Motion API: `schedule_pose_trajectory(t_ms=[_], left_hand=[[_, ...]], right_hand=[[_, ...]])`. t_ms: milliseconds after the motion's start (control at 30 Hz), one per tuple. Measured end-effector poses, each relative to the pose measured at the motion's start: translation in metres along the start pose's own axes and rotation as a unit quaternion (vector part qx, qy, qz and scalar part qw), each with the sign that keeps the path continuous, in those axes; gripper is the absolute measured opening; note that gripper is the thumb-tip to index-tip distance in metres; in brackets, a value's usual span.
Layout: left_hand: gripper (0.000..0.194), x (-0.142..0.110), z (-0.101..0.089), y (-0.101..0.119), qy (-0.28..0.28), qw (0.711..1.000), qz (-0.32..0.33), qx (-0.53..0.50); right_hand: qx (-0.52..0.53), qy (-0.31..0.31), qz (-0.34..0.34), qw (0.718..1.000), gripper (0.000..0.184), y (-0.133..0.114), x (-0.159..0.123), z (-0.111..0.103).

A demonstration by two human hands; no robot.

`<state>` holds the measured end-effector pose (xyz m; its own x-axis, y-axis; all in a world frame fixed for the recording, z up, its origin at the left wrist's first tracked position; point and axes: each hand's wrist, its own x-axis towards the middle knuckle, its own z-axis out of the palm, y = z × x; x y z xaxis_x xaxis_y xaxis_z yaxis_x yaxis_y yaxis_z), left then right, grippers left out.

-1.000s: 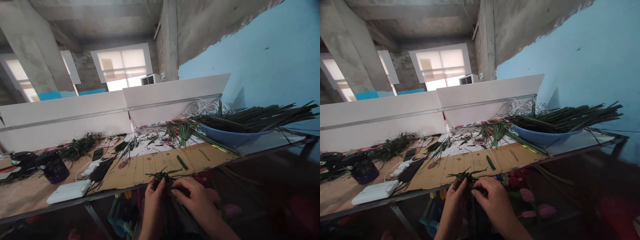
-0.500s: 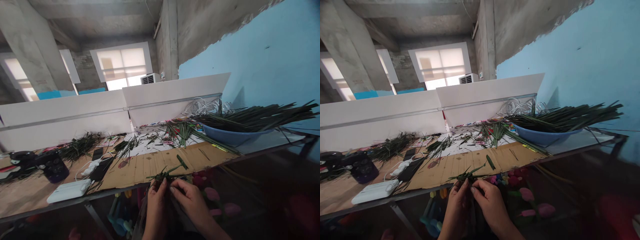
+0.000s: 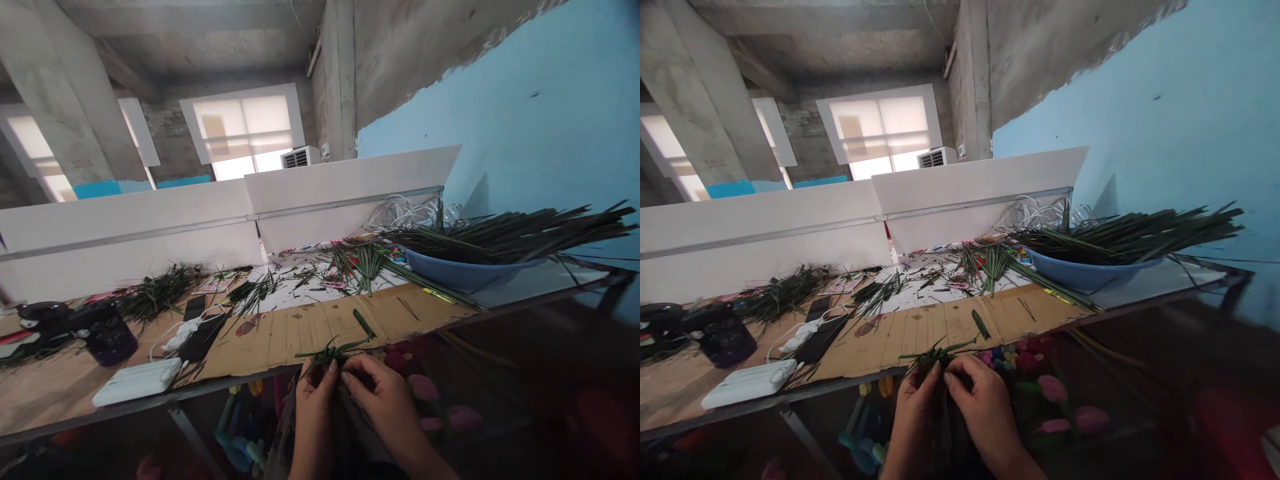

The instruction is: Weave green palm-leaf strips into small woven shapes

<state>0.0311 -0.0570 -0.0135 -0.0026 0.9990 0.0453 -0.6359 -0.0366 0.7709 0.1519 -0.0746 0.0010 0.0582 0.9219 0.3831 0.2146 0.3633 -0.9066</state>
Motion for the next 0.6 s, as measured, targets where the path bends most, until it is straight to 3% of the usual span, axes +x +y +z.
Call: schedule_pose_trajectory(t_ms=[133, 300, 367, 467, 600], left_hand=[[0.032, -0.001, 0.002, -0.001, -0.024, 1.000, 0.007, 0.013], [0.028, -0.004, 0.006, 0.003, -0.021, 0.999, 0.022, 0.024], [0.026, -0.003, 0.005, 0.004, -0.015, 0.999, 0.020, 0.031], [0.025, -0.002, 0.002, 0.005, -0.020, 0.998, 0.020, 0.051], [0.030, -0.001, 0.001, 0.007, -0.003, 1.000, -0.005, 0.024]], right_hand=[[0.087, -0.006, 0.053, 0.995, 0.021, 0.007, 0.001, 0.004], [0.261, -0.023, 0.138, 0.955, 0.032, 0.015, 0.000, 0.012], [0.217, -0.030, 0.121, 0.968, 0.030, 0.013, -0.002, 0.012], [0.032, -0.028, 0.039, 0.998, 0.022, 0.004, -0.004, 0.006], [-0.149, -0.033, -0.018, 0.988, 0.015, -0.008, -0.007, -0.005]])
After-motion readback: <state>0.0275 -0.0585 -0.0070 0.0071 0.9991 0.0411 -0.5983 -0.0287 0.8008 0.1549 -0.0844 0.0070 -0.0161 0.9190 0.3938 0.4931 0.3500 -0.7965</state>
